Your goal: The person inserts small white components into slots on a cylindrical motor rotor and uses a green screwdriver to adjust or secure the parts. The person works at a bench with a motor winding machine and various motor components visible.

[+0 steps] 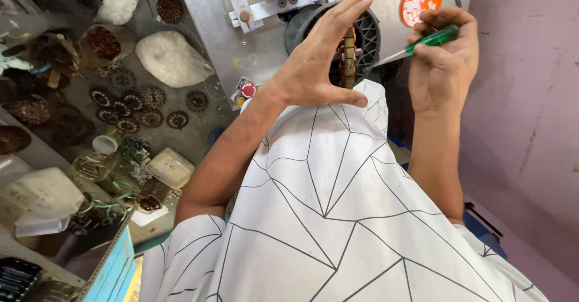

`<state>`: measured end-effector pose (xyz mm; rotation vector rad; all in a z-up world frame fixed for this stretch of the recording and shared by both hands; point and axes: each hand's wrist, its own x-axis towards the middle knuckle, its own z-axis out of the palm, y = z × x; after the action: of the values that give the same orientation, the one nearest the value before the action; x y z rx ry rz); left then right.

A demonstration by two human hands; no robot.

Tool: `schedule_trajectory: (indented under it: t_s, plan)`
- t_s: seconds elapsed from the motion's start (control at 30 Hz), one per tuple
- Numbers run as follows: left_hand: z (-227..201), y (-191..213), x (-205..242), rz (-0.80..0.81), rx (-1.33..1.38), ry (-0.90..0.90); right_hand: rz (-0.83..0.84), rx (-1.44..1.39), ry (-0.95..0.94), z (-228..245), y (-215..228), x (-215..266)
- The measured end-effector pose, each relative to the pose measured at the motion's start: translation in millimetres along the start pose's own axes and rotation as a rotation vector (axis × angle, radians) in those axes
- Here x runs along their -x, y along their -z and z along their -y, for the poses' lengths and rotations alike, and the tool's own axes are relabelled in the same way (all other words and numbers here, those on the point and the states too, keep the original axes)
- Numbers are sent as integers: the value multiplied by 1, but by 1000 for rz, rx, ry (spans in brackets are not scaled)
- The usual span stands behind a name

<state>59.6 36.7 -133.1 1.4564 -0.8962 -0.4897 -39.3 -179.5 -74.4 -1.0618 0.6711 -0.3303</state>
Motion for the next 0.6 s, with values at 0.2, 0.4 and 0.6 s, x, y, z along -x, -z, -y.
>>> schedule_trajectory:
  t_s: [0.2,0.4,0.6]
  plan:
    - [-6,-25,-4,-78,-259,-163,-172,-184,28,1,10,31]
    - [-5,-19,-2,-22,-232,-180,67,228,336,-26,-1,72]
    - [4,10,-9,97,283,-39,146,678,767,-34,-4,72]
